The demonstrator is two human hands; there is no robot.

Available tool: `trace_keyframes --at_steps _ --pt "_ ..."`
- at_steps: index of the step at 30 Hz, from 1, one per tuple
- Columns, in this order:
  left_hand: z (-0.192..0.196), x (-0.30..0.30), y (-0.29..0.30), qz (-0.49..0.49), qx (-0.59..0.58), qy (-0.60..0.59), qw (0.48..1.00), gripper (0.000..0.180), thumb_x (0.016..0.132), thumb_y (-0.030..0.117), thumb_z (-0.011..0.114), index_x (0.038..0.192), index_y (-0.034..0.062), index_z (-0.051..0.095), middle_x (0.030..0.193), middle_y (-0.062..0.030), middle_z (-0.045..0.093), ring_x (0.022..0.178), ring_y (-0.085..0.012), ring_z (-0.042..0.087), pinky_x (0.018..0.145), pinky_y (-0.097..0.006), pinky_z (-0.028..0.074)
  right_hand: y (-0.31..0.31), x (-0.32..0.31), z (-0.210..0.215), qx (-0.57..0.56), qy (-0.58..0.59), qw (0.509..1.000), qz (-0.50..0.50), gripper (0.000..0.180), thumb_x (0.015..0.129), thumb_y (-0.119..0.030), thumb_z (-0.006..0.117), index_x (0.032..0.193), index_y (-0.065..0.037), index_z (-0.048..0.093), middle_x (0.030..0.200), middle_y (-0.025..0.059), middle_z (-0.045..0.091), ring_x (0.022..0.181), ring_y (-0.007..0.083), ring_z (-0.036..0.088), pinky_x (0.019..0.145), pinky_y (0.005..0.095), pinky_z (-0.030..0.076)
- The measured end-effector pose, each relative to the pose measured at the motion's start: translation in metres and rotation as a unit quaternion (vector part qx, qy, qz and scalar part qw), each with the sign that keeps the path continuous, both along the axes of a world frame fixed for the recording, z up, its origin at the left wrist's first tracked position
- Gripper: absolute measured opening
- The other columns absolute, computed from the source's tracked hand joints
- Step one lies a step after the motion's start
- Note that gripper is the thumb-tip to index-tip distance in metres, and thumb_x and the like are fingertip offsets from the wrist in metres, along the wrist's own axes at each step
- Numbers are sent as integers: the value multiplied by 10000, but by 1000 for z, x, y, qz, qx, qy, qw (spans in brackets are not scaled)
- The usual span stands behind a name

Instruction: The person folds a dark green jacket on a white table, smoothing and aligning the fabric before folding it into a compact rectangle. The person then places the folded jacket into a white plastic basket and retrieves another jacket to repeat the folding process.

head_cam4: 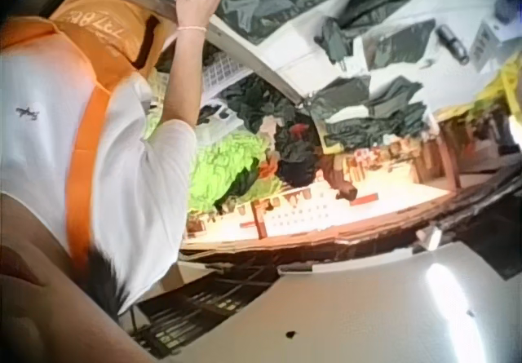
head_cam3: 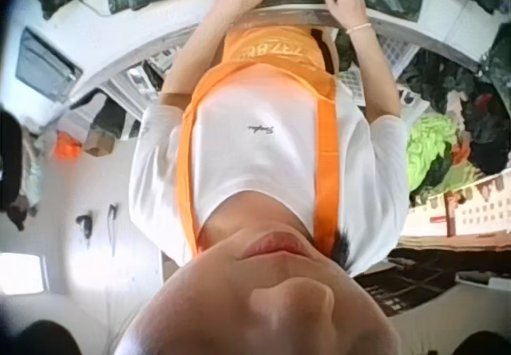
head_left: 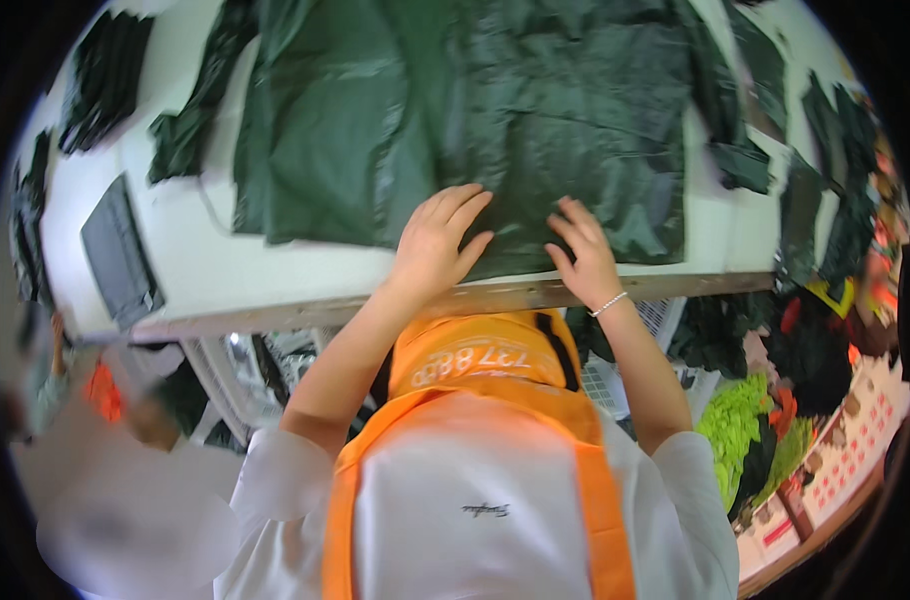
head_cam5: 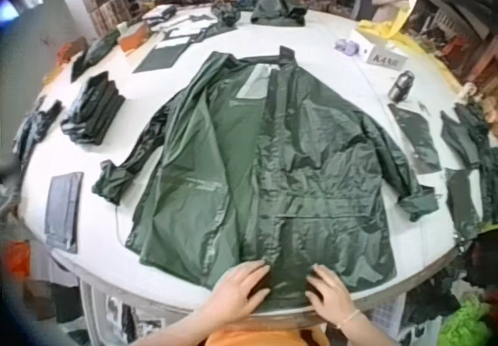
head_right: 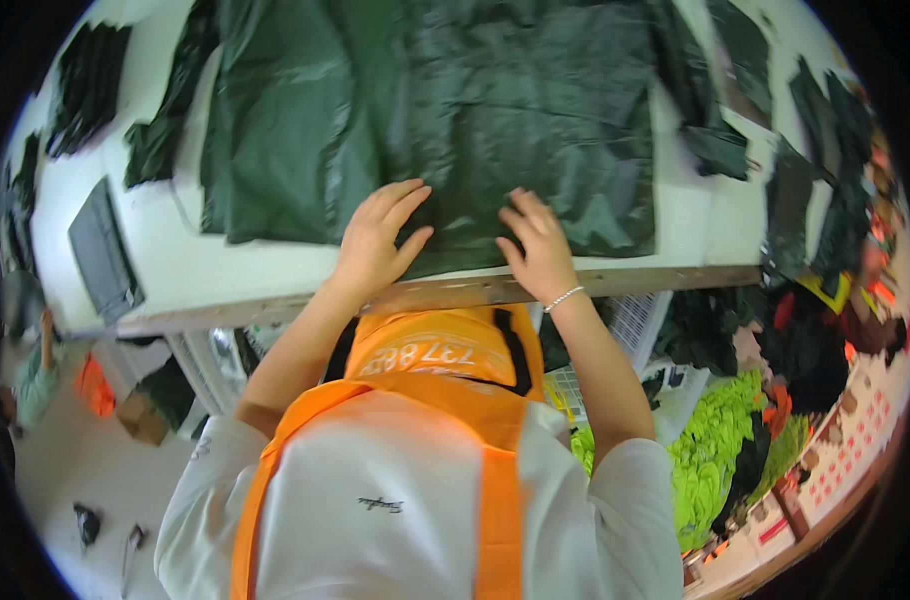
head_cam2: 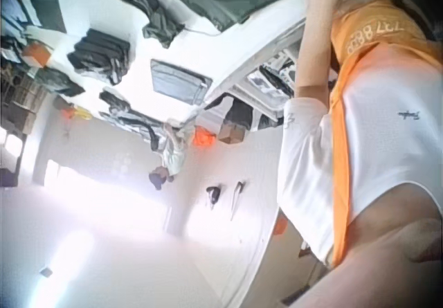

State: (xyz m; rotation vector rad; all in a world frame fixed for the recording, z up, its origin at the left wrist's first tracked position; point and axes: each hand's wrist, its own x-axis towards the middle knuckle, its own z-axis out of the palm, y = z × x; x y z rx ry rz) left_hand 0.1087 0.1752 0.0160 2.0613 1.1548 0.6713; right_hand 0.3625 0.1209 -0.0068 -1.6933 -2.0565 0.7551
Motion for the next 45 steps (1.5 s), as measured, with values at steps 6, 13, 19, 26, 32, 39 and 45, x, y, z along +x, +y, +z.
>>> trace_keyframes --at_steps 6,13,19,26,32,39,45 --pt "-28 16 -22 51 19 106 993 540 743 142 683 1241 36 502 1348 -147 434 1230 -337 419 1005 -405 363 30 184 24 73 92 919 -377 209 879 -154 575 740 -3 620 668 101 611 602 174 540 602 272 437" --pt "-18 17 -56 247 -3 163 955 116 777 81 631 879 26 644 920 -110 632 877 -309 573 778 -388 456 83 470 -76 57 -281 907 -308 482 718 -41 647 1175 -30 492 1158 155 553 1054 281 538 898 358 433" --pt "-2 45 -81 333 -86 362 866 224 762 249 665 846 43 691 736 -102 667 676 -297 607 651 -383 482 107 574 -95 48 -274 940 -197 349 834 33 468 1176 1 528 1032 173 647 966 289 625 834 364 484" --pt "-30 51 -89 515 -374 26 771 246 769 230 682 893 18 680 771 -69 683 705 -190 643 626 -300 485 72 571 -87 54 67 895 -439 206 872 -67 461 917 104 567 911 224 617 789 303 645 751 374 526" --pt "-38 53 -89 608 -432 -433 506 258 809 37 657 1043 1 554 912 -98 615 795 -166 598 672 -229 493 12 377 2 61 366 850 -373 216 907 -133 476 849 55 565 848 162 631 749 221 654 713 309 545" --pt "-9 54 -78 469 -375 -488 633 132 822 20 644 929 8 567 892 -88 615 856 -204 608 801 -275 499 -2 74 46 -81 423 890 -150 165 851 -41 553 1000 -4 611 882 56 645 589 41 492 538 184 411" --pt "39 68 -76 354 -346 -454 741 94 805 12 664 862 8 589 845 -84 646 798 -175 648 748 -252 522 7 -37 85 -53 347 935 -45 121 799 -42 655 911 3 651 814 0 595 618 36 470 554 185 401"
